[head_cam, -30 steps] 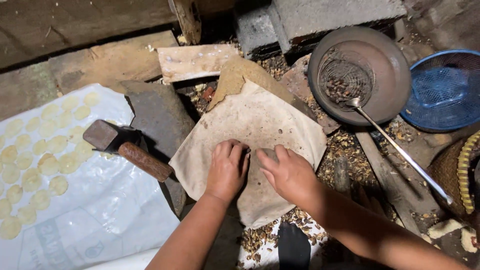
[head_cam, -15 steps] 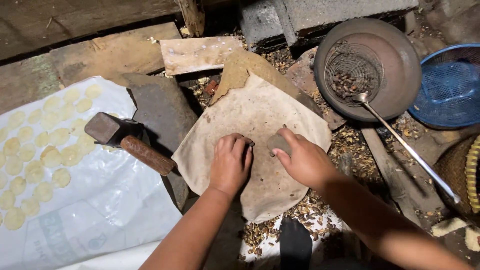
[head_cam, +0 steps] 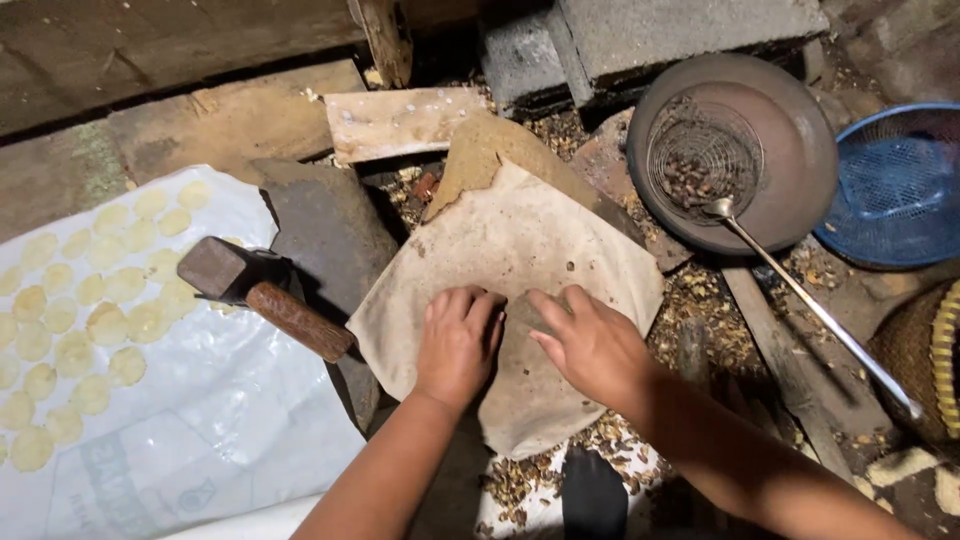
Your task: Cracking seeds with a stone and flattening the kernels with a wooden mallet on a plastic sheet
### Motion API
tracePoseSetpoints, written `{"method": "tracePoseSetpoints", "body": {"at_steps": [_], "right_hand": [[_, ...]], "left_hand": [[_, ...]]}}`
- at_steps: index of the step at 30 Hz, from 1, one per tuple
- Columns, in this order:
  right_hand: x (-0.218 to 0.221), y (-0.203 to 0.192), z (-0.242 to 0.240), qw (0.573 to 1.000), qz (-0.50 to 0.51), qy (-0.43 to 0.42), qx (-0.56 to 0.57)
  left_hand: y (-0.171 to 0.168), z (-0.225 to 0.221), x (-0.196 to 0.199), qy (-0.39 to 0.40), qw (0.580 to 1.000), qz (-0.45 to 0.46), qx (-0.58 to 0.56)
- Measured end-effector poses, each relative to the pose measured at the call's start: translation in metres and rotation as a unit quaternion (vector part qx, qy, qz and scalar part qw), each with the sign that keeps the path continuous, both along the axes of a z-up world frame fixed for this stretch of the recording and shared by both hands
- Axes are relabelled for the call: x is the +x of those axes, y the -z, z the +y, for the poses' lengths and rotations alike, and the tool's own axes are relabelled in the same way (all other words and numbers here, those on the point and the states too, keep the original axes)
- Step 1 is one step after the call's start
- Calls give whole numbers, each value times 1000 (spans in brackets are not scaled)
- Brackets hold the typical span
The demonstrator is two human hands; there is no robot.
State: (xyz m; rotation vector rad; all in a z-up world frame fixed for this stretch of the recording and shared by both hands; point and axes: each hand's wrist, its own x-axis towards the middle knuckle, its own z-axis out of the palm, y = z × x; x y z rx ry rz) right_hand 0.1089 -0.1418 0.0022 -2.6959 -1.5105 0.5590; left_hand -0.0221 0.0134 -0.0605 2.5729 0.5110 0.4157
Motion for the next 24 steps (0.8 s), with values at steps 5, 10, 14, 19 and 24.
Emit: {"method": "tracePoseSetpoints", "body": {"at_steps": [5, 10, 14, 19, 24], "right_hand": [[14, -13, 1, 978, 115, 175, -26], [16, -16, 9, 968, 142, 194, -65], [8, -30, 4, 983, 84, 124, -108], [-3, -53, 14, 988, 70, 122, -71], [-7, -13, 14, 998, -41, -21, 41]], "left_hand": [[6, 4, -2, -7, 996, -84, -24], [4, -1, 2, -21, 995, -70, -68], [4, -9, 22, -28, 997, -16, -64], [-4, -5, 3, -9, 998, 36, -44], [-2, 6, -13, -2, 1000, -14, 12]]}}
